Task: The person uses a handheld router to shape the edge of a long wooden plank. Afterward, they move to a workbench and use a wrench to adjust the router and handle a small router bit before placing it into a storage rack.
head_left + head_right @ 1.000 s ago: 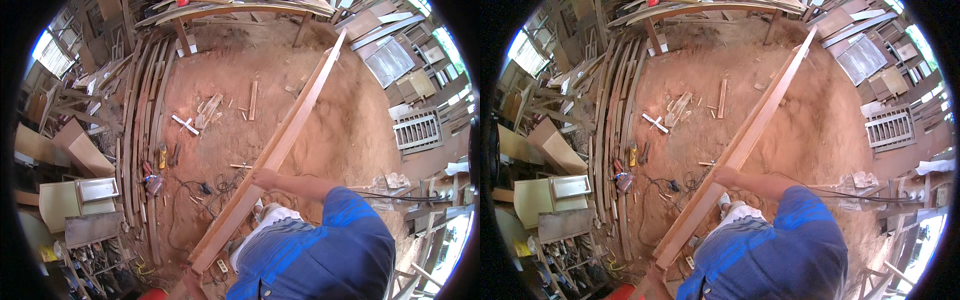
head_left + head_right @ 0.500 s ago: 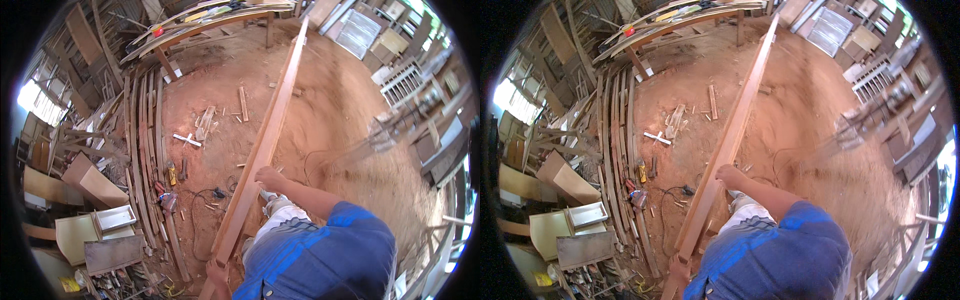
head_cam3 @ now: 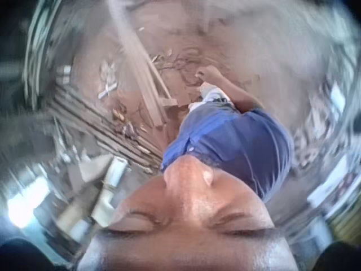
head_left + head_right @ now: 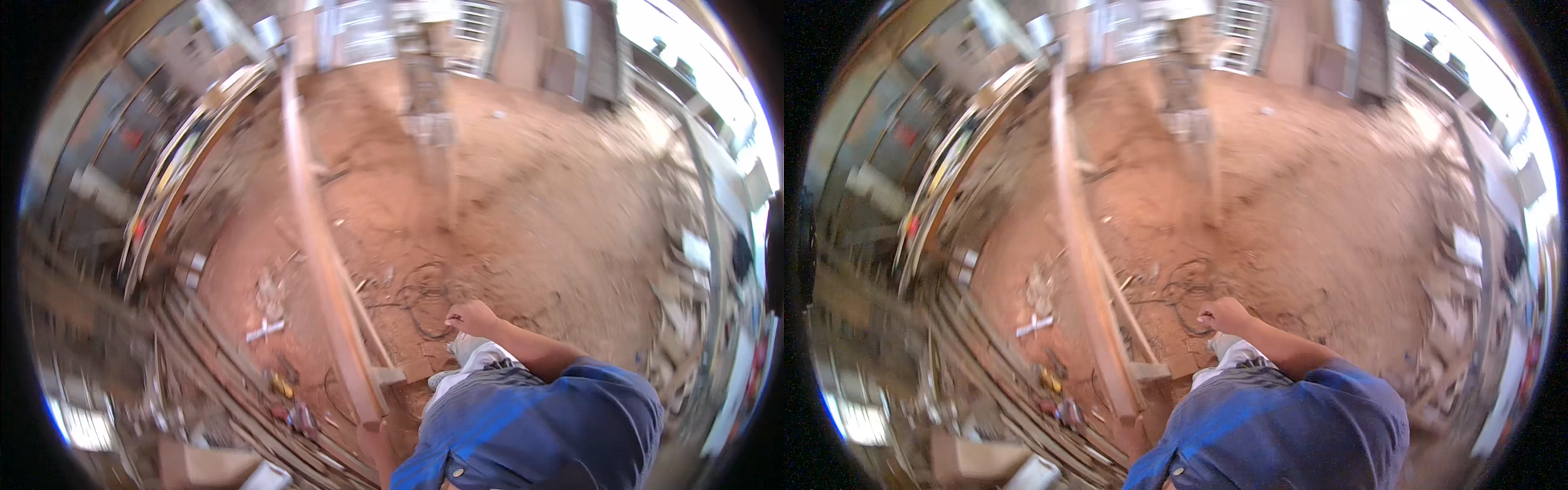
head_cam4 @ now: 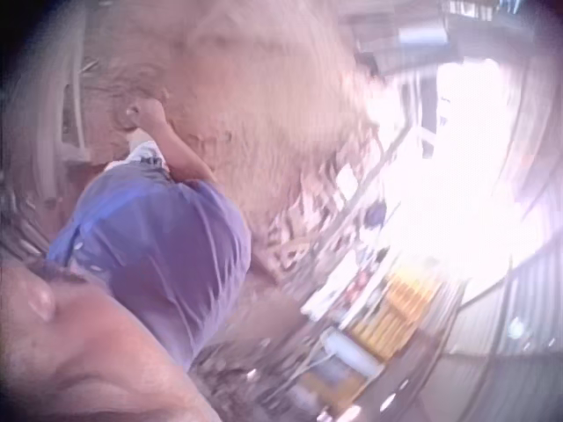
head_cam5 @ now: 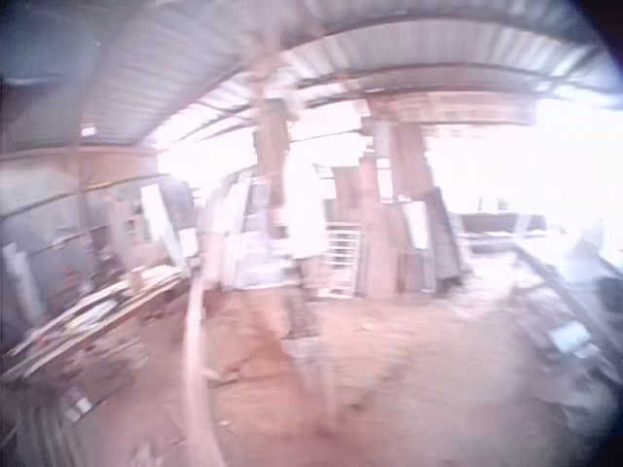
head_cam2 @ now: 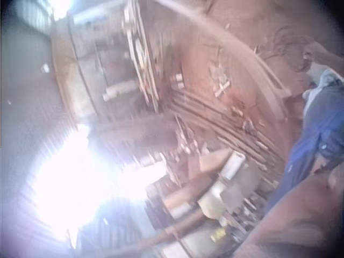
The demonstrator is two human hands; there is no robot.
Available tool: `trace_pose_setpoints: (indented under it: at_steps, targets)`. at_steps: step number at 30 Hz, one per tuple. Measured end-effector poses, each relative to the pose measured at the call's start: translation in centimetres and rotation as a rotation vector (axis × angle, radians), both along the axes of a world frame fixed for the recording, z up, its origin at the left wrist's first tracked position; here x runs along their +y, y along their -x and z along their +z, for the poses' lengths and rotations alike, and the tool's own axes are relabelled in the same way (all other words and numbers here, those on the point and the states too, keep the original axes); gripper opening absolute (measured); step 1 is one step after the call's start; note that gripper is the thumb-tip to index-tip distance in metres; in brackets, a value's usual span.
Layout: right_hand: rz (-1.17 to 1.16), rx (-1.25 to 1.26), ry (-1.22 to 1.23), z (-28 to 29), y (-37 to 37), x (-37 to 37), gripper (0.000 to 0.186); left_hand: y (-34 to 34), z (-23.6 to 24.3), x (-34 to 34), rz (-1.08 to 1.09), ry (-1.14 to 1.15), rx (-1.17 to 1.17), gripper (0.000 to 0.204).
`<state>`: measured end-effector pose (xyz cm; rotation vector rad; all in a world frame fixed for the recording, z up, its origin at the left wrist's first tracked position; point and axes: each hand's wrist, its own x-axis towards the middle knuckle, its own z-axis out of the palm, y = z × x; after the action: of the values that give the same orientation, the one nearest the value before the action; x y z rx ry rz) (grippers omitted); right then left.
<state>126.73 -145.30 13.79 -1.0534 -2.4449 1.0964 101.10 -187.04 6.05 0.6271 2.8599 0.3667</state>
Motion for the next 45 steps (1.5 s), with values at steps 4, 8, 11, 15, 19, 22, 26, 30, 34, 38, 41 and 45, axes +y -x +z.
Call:
trace_pose_setpoints:
  at_steps: [4,8,11,15,19,22,26,30,34,38,41,45]
  targets:
    - [-0.315,0.046,0.024,-0.1,-8.5,-2.2,0.035,1.5,1.3,1.7,-0.432,-0.031,0.105,0.033]
    - [-0.466,0.045,-0.041,0.5,-17.0,-4.9,0.037,1.5,2.4,8.0,-0.66,-0.09,0.106,0.03]
    - [-0.625,0.214,-0.04,0.9,-24.8,-8.5,0.038,0.0,3.0,16.0,-0.715,-0.175,0.044,0.028]
    - [-0.955,0.215,-0.075,-0.3,-39.5,-14.9,0.033,-15.9,9.2,28.5,-0.87,-0.077,0.128,0.024]
    - [-1.204,0.225,-0.027,-0.3,-51.2,-20.0,0.032,-30.0,9.7,35.2,-1.105,-0.105,-0.057,0.026]
    - [-1.322,0.131,-0.048,0.1,-59.4,-21.7,0.028,-40.0,8.5,36.6,-1.219,-0.102,-0.21,0.028]
    - [-1.478,0.328,-0.083,1.0,-64.9,-22.3,0.024,-44.3,3.4,36.3,-1.366,0.056,-0.356,0.031]
    - [-1.535,0.338,-0.119,0.6,-68.8,-19.4,0.019,-40.6,-5.1,37.8,-1.499,0.484,-0.628,0.034]
    - [-1.609,0.384,-0.137,-1.6,-74.2,-18.3,0.013,-47.6,-9.1,38.6,-1.517,0.821,-0.476,0.037]
    - [-1.722,0.498,-0.028,-2.9,-81.1,-18.6,0.014,-58.8,-10.6,46.4,-1.594,0.873,-0.362,0.039]
    - [-1.945,0.278,0.058,-0.5,-87.5,-18.1,0.019,-67.1,-10.4,54.8,-1.668,0.819,-0.278,0.04]
    - [-2.168,0.064,-0.169,1.4,-97.2,-16.8,0.025,-81.1,-7.4,68.8,-1.778,0.541,-0.152,0.043]
